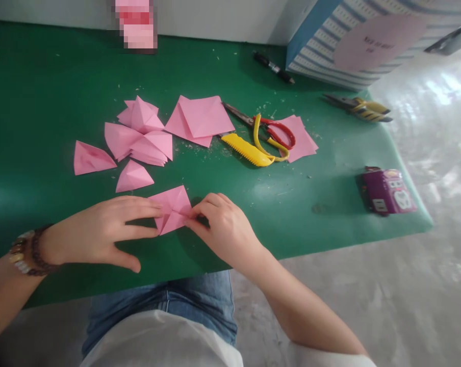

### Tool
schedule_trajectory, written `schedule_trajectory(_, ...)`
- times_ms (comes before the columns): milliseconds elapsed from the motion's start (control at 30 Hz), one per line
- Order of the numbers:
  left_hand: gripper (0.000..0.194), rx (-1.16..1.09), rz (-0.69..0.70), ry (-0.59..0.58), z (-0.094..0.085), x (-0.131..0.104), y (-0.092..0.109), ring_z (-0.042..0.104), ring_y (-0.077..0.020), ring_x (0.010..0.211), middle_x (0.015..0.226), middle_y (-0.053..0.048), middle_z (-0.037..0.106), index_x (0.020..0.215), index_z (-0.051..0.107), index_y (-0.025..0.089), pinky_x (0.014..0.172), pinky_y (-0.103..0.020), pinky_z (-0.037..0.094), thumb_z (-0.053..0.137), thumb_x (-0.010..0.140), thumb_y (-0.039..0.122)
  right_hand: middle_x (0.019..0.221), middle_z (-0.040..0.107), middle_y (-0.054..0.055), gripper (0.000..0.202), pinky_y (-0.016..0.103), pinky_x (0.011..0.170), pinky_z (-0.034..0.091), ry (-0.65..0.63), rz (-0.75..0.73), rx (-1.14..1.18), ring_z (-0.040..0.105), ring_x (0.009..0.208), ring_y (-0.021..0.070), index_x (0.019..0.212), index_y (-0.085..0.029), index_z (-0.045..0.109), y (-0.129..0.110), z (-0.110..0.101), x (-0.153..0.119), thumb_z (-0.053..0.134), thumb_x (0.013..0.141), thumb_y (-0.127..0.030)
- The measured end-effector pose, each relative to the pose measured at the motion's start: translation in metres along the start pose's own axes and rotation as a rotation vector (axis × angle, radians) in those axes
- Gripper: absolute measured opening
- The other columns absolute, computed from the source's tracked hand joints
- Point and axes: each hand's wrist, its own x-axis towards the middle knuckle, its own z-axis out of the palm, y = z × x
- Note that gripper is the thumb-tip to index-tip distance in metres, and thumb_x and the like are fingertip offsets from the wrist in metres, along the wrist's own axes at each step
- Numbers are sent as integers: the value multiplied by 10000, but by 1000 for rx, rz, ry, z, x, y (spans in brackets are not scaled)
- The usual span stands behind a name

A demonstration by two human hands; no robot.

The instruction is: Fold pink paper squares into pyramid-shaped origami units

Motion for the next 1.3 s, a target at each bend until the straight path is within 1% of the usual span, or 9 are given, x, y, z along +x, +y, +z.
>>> schedule_trajectory(167, 428, 25, 23, 1, 0, 1, 1, 538, -330, 1262, 1308, -170, 604, 1058, 701, 153, 1068, -503, 445, 693, 821, 509, 787, 650, 29, 147, 293, 710, 486, -45, -25, 13, 608, 763, 171, 769, -184, 654, 0, -2, 11, 722, 849, -288)
schedule_trajectory(300, 440, 56, 36, 0, 0, 1, 2, 536, -337, 1264, 1247, -169, 631, 1077, 699, 152, 1068, -510, 449, 697, 817, 507, 762, 646, 18, 155, 267, 673, 453, -134, -7, 16, 604, 745, 155, 747, -188, 668, 1, -3, 19, 716, 852, -291)
schedule_trajectory(400, 453, 81, 43, -15, 0, 2, 3, 534, -338, 1265, 1212, -165, 644, 1086, 696, 149, 1073, -505, 450, 707, 807, 506, 760, 642, 20, 147, 255, 649, 433, -174, 12, -4, 602, 733, 149, 738, -183, 680, 2, -4, 23, 713, 849, -273)
schedule_trajectory(567, 457, 115, 41, -31, 0, 2, 4, 532, -332, 1268, 1192, -154, 650, 1076, 695, 151, 1084, -492, 448, 714, 798, 513, 738, 626, 14, 158, 233, 590, 392, -190, 25, -23, 580, 673, 128, 710, -175, 677, 0, -4, 25, 712, 840, -258)
schedule_trajectory(833, 448, 120, 34, -27, 0, 2, 6, 536, -332, 1269, 1213, -160, 648, 1057, 703, 143, 1102, -493, 441, 730, 788, 500, 733, 607, -7, 108, 213, 586, 372, -224, 40, 23, 548, 633, 97, 719, -186, 683, 0, -8, 28, 708, 824, -196)
schedule_trajectory(1033, 446, 125, 39, -42, 0, 2, 5, 530, -345, 1276, 1237, -174, 636, 1062, 699, 136, 1097, -504, 446, 729, 793, 490, 743, 600, -9, 94, 214, 581, 378, -249, 68, 31, 542, 610, 90, 729, -190, 691, -2, -9, 30, 700, 822, -187)
schedule_trajectory(1300, 445, 120, 33, -43, 0, 2, 6, 522, -338, 1287, 1253, -169, 629, 1072, 687, 147, 1101, -501, 441, 735, 790, 488, 727, 581, -17, 95, 213, 573, 365, -241, 48, 32, 521, 599, 86, 726, -193, 683, 0, -9, 30, 689, 821, -184)
